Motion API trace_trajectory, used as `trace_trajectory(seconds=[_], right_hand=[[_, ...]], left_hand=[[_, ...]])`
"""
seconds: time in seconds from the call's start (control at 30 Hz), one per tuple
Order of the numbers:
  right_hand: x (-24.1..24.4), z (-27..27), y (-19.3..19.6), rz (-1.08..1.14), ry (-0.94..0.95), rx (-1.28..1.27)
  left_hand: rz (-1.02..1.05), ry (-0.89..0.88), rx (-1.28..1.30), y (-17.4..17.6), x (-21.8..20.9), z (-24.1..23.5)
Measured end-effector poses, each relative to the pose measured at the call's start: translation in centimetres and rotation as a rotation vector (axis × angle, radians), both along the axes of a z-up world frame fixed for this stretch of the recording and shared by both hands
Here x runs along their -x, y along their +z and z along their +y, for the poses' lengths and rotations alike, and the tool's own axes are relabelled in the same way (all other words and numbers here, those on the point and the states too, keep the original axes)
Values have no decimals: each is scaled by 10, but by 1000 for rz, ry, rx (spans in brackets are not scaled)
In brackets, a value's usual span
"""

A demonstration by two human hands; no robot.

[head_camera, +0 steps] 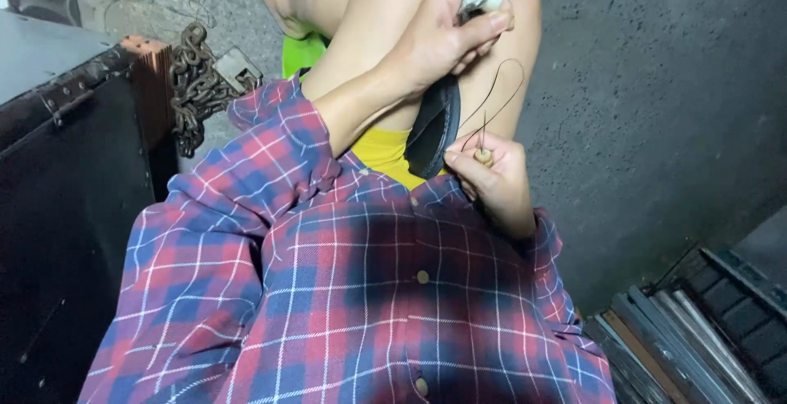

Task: The person sits on the floor and sews a black slide sandal using a needle and thread. They repeatedly push the needle through the sandal's strap and pull the thread to secure it. The person occasionally adjusts the sandal's position on their lap and reaches for other sandals in a nearby red basket.

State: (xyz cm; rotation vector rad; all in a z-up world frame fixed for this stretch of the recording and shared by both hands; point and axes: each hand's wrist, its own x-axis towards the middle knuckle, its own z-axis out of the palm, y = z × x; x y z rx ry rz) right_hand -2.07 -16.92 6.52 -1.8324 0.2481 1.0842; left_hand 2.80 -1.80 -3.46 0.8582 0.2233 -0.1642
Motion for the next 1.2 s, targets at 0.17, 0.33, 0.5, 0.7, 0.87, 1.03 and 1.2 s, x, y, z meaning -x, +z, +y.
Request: trace_trajectory(seconds=[0.17, 0.33, 0.5, 0.7, 0.87, 1.03, 1.2], right_hand=[[-1, -19, 4, 121, -108, -221], [-1, -22, 19, -4, -51, -360], [-10, -43, 36, -822, 568, -194], [-5, -52, 23, -847, 953, 124], [-2, -53, 7, -746, 1138, 364], [-14, -43, 16, -598, 1106, 379], [-22, -37, 20, -574, 1169, 410]], left_hand=[[-129, -255, 0, 27, 37, 43], [-428, -655, -203, 38, 81, 45], [259, 62, 23, 28, 105, 103], [47, 263, -2211, -10, 148, 174], [-557, 106, -1408, 54, 108, 75], [-583, -191, -1299, 8, 117, 16], [-521, -274, -1388, 7, 117, 14]])
